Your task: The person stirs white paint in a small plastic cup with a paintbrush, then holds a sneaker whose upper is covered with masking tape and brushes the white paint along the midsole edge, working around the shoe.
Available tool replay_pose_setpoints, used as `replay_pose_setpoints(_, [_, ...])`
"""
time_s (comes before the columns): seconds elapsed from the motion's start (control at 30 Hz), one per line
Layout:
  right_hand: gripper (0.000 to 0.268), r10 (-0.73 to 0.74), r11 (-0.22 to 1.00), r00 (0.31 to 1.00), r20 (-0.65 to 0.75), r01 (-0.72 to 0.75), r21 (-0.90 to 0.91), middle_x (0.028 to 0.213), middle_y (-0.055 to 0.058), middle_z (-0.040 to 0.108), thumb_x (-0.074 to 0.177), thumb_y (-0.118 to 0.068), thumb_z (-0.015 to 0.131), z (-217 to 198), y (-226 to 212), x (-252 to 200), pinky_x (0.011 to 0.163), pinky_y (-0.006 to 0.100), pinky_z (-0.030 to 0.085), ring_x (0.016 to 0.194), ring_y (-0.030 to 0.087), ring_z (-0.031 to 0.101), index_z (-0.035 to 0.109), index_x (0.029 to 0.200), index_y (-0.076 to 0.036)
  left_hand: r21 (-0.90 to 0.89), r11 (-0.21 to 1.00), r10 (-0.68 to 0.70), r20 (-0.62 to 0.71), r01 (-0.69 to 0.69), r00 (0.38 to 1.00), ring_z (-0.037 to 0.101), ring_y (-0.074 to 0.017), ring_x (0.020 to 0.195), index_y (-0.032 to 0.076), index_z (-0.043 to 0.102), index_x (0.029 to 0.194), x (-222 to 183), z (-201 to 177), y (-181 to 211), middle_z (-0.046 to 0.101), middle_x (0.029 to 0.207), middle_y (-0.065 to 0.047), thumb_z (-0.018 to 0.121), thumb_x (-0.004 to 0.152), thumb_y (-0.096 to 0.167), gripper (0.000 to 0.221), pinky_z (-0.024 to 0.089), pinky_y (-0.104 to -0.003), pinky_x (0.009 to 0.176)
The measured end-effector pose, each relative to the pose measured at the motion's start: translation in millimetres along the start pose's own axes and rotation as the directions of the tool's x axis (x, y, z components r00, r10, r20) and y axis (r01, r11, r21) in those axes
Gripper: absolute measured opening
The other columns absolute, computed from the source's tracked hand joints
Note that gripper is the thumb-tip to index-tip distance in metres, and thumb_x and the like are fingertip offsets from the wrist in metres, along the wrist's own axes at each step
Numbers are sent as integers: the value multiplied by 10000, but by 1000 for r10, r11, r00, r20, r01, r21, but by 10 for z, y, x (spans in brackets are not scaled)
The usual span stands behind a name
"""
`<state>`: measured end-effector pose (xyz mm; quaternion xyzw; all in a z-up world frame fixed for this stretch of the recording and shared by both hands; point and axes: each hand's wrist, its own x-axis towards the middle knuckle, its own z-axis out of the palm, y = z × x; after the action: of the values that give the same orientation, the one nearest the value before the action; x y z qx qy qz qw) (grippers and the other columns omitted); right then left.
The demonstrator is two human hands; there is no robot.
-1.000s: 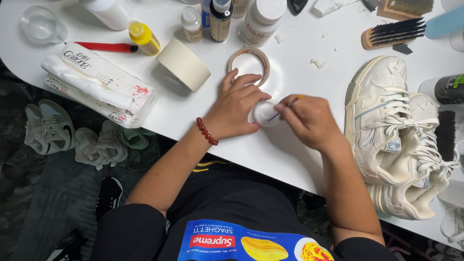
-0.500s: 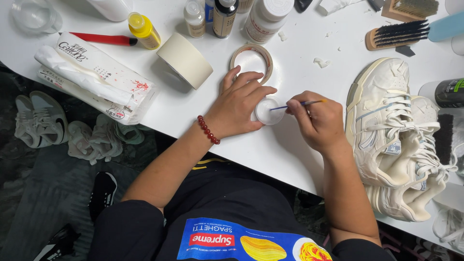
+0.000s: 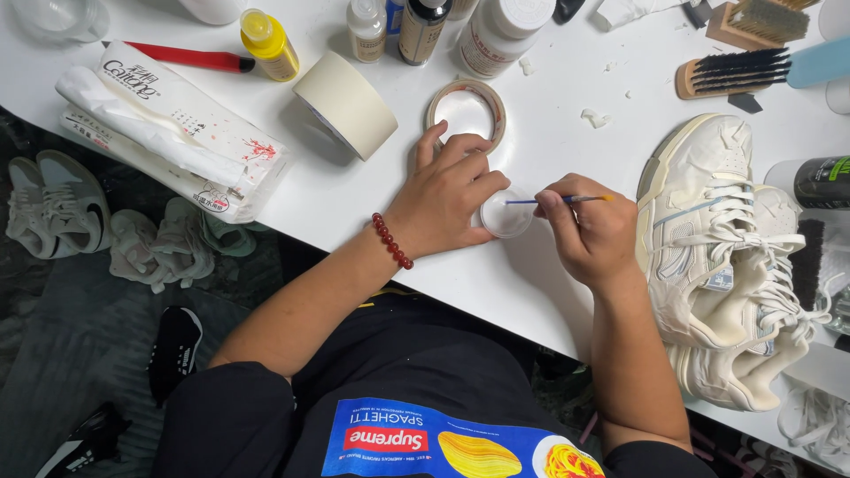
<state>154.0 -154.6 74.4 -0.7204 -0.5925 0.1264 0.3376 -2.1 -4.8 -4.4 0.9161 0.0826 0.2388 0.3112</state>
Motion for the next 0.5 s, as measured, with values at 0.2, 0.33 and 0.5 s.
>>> replay_pose_setpoints(0.2, [135, 30, 997, 1000, 2, -30, 76, 807, 84, 709, 1035, -12, 634, -22, 59, -58, 614, 268, 504, 657, 168, 668, 688, 916, 23, -5, 1000, 1, -39, -2, 999, 509, -278, 1248, 131, 706, 1030, 2, -27, 14, 602, 1047, -50, 928, 664, 419, 516, 227, -640, 1161])
replay_pose_setpoints(0.33, [136, 7, 998, 1000, 18, -8, 55, 802, 83, 702, 1021, -19, 648, -13, -25, -2, 623, 270, 498, 659, 171, 661, 696, 898, 14, 34, 999, 6, -30, -5, 1000, 513, -276, 1239, 113, 670, 959, 17, -48, 14, 578, 1064, -60, 948, 636, 401, 514, 251, -623, 1159])
replay_pose_setpoints(0.5, [128, 20, 1000, 1000, -5, -20, -16, 788, 88, 692, 1011, -18, 666, -21, -90, 13, 599, 288, 480, 637, 175, 640, 703, 891, 8, 52, 999, 12, -43, -10, 999, 510, -281, 1232, 111, 668, 957, 24, -79, 23, 577, 1062, -63, 945, 614, 420, 538, 260, -617, 1145])
